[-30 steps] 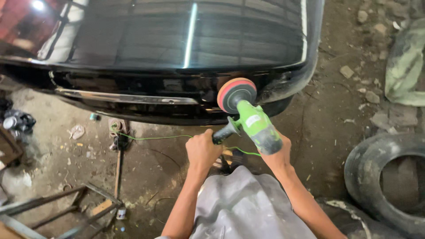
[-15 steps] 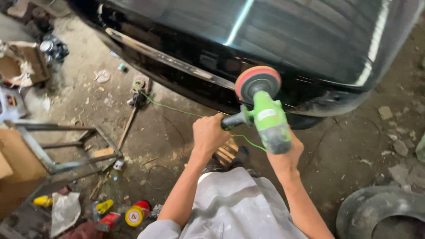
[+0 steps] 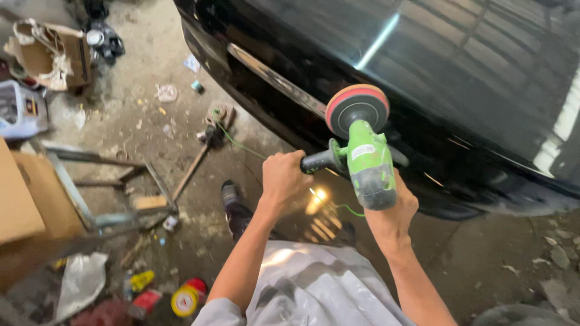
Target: The person polishes the rear panel of a black car using a power polisher, moving the rotating pad across the metal and chrome surfaces.
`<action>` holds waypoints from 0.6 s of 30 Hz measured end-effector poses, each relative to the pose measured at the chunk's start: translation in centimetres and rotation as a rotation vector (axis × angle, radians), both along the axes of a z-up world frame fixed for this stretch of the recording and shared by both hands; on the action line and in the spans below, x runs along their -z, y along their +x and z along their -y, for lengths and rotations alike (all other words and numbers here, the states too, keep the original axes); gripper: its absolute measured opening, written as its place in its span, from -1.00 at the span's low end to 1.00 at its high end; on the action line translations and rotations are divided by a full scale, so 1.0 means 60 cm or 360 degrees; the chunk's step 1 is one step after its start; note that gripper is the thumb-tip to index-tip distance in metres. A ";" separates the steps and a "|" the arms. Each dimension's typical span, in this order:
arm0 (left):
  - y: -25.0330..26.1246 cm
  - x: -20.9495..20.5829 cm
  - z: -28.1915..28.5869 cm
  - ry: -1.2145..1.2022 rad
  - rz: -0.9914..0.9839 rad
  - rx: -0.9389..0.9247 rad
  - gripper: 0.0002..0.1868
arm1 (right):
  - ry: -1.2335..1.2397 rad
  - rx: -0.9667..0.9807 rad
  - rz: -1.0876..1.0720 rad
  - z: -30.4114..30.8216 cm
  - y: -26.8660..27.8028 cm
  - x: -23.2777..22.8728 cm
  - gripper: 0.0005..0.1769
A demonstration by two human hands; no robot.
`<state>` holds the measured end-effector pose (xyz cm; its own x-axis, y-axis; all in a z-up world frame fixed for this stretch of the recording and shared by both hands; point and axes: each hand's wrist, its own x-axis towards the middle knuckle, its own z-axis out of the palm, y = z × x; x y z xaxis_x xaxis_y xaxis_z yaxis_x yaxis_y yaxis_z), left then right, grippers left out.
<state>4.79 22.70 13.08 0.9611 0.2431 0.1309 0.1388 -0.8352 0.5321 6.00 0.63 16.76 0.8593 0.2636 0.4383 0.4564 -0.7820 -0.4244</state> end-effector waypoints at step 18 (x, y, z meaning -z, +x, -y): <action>0.239 -0.002 -0.741 -0.0086 0.0052 0.0363 -0.81 | 0.0056 0.0341 -0.0033 -0.734 0.165 0.005 -0.68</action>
<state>19.12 67.17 13.23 0.9874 0.0275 0.1558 -0.0685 -0.8133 0.5778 15.93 44.67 16.45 0.9030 0.0587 0.4257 0.2723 -0.8446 -0.4610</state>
